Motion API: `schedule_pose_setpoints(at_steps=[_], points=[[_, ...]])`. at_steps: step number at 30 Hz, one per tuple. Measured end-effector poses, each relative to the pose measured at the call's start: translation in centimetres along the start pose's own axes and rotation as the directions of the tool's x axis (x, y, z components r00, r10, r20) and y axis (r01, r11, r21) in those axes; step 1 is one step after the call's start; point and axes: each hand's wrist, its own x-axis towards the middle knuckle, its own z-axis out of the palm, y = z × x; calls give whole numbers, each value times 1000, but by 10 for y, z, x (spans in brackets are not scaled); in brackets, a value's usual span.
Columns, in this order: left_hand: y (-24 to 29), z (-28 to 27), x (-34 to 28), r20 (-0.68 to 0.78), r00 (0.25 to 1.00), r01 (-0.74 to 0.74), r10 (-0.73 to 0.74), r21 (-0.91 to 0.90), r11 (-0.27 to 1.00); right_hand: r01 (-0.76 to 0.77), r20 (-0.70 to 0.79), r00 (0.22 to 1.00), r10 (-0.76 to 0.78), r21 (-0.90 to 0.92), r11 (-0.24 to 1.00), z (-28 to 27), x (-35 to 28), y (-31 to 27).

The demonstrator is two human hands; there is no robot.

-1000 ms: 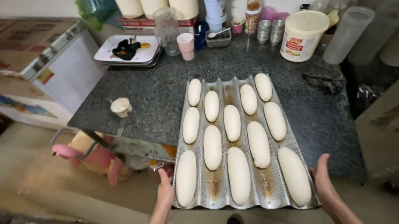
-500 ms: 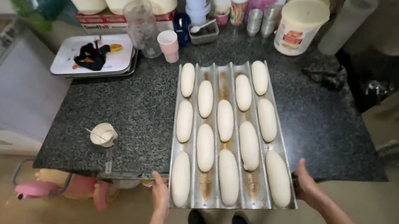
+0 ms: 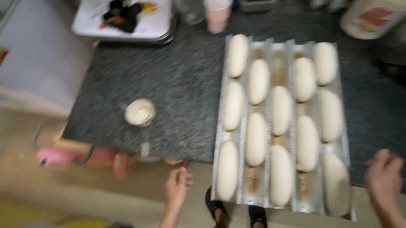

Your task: The recorder retrieves trays of bread dough from a proofer cabinet and uses a razor blade to score the top of each loaf before placing the trays onto a rack.

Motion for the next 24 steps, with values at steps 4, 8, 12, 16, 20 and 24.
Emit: schedule_pose_setpoints(at_steps=[4,8,12,16,20,24], points=[[1,-79,27,-183,982,-73,52,-107,992,349,-42,937,-347,112,930,1,-34,-113],[-6,-116,78,-227,962,-155,154,11,988,392,79,879,-470,443,807,18,-70,-200],[55,-106,66,-113,990,82,-86,-46,996,316,284,834,-474,458,831,27,-113,-261],[64,-98,64,-103,992,58,-77,-174,983,327,332,820,-466,397,858,25,-135,-276],[57,-95,67,-140,990,-12,-28,-280,960,330,341,813,-473,398,856,25,-137,-265],[87,-73,33,-93,991,-116,98,-209,971,357,246,829,-502,457,815,26,-124,-239]])
